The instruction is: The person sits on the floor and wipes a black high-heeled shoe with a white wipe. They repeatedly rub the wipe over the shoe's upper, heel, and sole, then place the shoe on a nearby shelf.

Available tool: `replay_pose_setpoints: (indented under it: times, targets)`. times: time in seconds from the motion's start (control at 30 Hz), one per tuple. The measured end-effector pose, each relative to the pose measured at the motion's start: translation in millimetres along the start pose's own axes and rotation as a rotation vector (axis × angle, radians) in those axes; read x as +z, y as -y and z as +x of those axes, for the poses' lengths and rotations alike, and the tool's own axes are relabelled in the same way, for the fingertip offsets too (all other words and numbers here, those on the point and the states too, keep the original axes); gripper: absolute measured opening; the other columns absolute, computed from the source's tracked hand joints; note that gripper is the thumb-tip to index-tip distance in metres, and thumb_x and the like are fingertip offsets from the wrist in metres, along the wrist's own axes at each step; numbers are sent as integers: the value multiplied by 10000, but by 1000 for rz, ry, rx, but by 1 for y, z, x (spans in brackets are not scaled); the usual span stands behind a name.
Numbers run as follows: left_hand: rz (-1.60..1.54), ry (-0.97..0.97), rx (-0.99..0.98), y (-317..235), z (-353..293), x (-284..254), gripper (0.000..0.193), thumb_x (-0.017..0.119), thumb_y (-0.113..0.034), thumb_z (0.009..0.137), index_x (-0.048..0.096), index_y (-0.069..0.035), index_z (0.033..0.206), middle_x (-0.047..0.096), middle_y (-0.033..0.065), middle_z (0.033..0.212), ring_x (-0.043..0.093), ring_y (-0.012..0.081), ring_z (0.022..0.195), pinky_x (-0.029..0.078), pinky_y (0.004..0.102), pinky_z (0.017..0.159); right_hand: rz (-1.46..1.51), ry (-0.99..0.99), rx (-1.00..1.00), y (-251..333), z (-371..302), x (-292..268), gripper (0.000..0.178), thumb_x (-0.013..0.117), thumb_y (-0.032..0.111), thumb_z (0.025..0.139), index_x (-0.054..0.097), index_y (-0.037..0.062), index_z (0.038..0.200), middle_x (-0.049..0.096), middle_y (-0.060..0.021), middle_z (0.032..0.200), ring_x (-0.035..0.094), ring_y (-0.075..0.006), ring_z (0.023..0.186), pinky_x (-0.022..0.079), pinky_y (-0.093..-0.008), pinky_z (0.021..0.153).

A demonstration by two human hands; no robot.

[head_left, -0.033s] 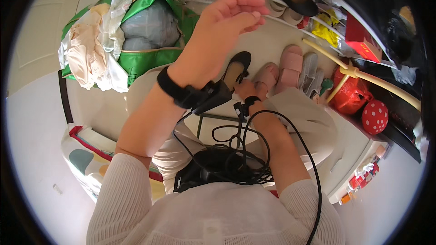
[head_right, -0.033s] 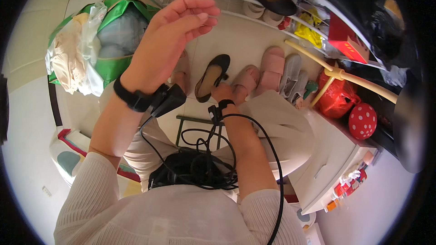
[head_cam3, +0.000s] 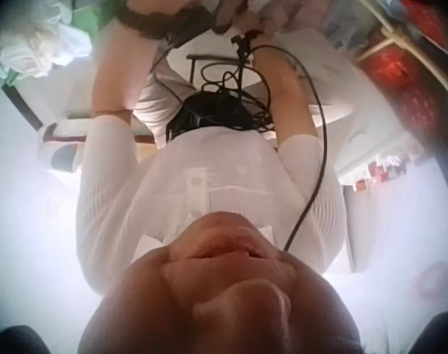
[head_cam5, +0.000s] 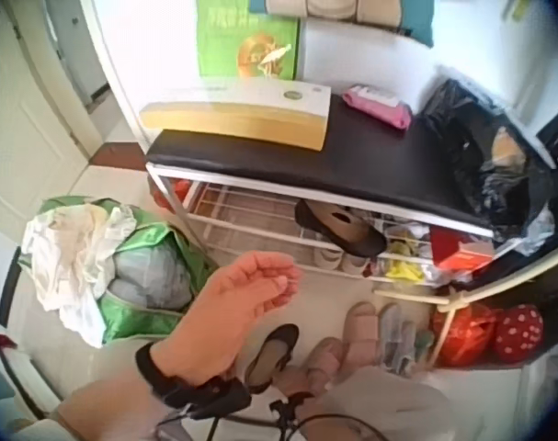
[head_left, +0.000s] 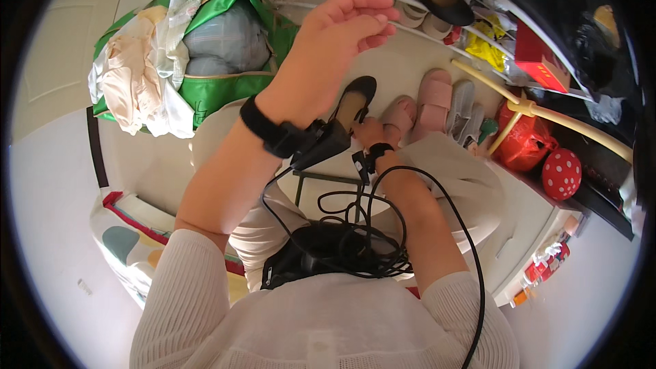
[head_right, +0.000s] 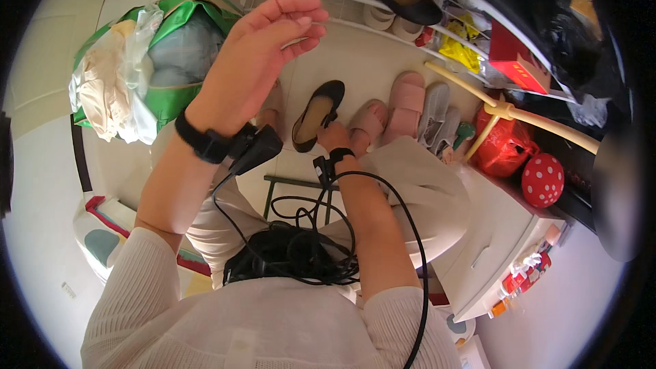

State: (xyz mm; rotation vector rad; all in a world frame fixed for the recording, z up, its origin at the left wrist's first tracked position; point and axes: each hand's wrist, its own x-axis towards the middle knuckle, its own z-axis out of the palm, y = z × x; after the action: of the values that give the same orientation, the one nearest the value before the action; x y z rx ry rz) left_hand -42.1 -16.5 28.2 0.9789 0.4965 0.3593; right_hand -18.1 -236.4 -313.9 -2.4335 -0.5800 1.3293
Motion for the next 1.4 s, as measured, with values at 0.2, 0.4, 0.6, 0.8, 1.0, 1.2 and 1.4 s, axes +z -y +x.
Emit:
replay_pose_setpoints:
  times: [0.2, 0.4, 0.6, 0.8, 1.0, 1.2, 1.4]
  targets:
    - [-419, -200, -146, 13, 1, 1, 312, 624, -153, 1027, 599, 38, 1272, 669, 133, 1220, 643, 242, 1136, 523, 373, 1067, 61, -115, -153, 71, -59, -98, 347, 661, 308, 912, 777, -18, 897, 767, -149, 752, 751, -293, 759, 582, -398, 771]
    - [-627, -344, -282, 44, -26, 10, 350, 555, -186, 1064, 563, 84, 1287, 627, 190, 1267, 619, 299, 1197, 510, 416, 1116, 114, -294, -317, 100, -141, -161, 314, 659, 274, 933, 761, -15, 999, 770, -132, 759, 761, -229, 721, 582, -356, 737]
    - [-653, -326, -122, 7, -94, 16, 376, 535, -243, 1070, 546, 53, 1302, 609, 173, 1298, 595, 283, 1230, 485, 398, 1117, 331, -570, -580, 119, -207, -188, 279, 652, 257, 926, 715, -15, 927, 741, -150, 744, 736, -283, 654, 570, -406, 669]
    - [-526, -263, 77, -31, -148, 10, 329, 550, -185, 1062, 568, 26, 1314, 612, 149, 1360, 602, 274, 1247, 476, 398, 1137, 131, -896, -789, 141, -261, -221, 244, 685, 257, 936, 661, 17, 908, 678, -161, 694, 669, -320, 606, 507, -410, 605]
    - [-415, -277, 105, -36, -184, 13, 349, 566, -265, 1068, 579, -25, 1321, 641, 112, 1318, 601, 239, 1223, 455, 385, 1115, 281, -865, -950, 179, -329, -237, 165, 713, 164, 932, 666, 7, 931, 644, -132, 690, 595, -204, 586, 469, -345, 579]
    - [-354, -287, 98, -35, -189, 20, 344, 574, -276, 1077, 591, -39, 1325, 646, 96, 1324, 602, 223, 1214, 458, 377, 1106, 293, -855, -984, 186, -342, -241, 133, 712, 135, 951, 661, 12, 962, 628, -125, 700, 568, -216, 579, 463, -331, 579]
    - [-348, -298, 102, -28, -178, 18, 355, 581, -260, 1080, 591, -15, 1337, 646, 99, 1330, 596, 212, 1221, 467, 358, 1098, 277, -891, -986, 191, -304, -235, 126, 693, 133, 976, 674, 25, 1039, 637, -136, 727, 588, -266, 595, 468, -340, 587]
